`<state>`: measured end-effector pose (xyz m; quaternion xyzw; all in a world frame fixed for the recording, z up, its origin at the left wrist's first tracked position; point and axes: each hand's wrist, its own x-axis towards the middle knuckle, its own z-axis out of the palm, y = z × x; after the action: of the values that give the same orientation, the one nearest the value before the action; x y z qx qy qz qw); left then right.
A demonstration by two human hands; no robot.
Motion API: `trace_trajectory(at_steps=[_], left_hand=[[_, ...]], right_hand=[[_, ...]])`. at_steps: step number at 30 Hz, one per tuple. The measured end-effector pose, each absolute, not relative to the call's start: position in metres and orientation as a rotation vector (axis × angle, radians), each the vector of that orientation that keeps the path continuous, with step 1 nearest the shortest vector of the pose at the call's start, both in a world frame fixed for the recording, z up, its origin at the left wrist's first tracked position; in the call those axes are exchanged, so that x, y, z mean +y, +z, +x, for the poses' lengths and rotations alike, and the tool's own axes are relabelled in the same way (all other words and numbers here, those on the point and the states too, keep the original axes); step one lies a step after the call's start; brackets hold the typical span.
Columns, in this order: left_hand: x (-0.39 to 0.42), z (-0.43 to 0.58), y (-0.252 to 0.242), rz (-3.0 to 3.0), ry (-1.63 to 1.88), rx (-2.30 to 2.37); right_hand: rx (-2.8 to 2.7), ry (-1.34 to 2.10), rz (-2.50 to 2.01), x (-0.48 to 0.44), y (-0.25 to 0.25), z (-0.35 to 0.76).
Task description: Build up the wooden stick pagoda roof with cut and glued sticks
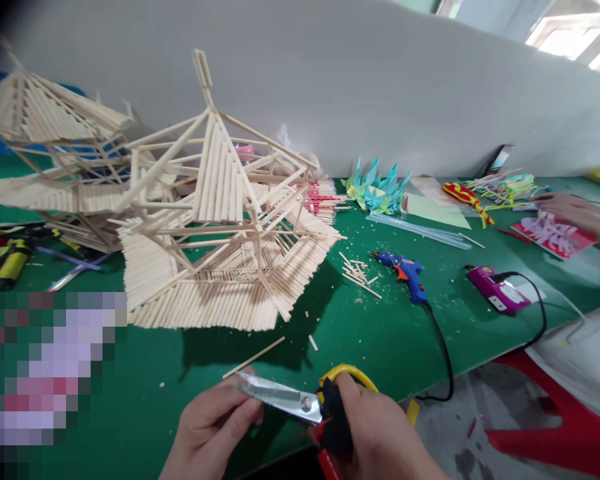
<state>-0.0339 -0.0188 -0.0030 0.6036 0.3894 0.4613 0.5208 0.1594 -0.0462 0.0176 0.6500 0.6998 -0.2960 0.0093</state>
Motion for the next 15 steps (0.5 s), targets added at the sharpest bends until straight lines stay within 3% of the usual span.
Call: trace_trajectory(at_steps=[7, 15], left_hand=[[-0.031, -0.026, -0.018, 0.7, 0.929, 0.796], [-0.023, -0.021, -0.022, 0.556, 0.837, 0.655]], right_hand=[[2.054, -0.854, 2.247, -0.031, 0.009, 0.185], [2.039, -0.465, 2.33, -0.008, -0.008, 0.229]])
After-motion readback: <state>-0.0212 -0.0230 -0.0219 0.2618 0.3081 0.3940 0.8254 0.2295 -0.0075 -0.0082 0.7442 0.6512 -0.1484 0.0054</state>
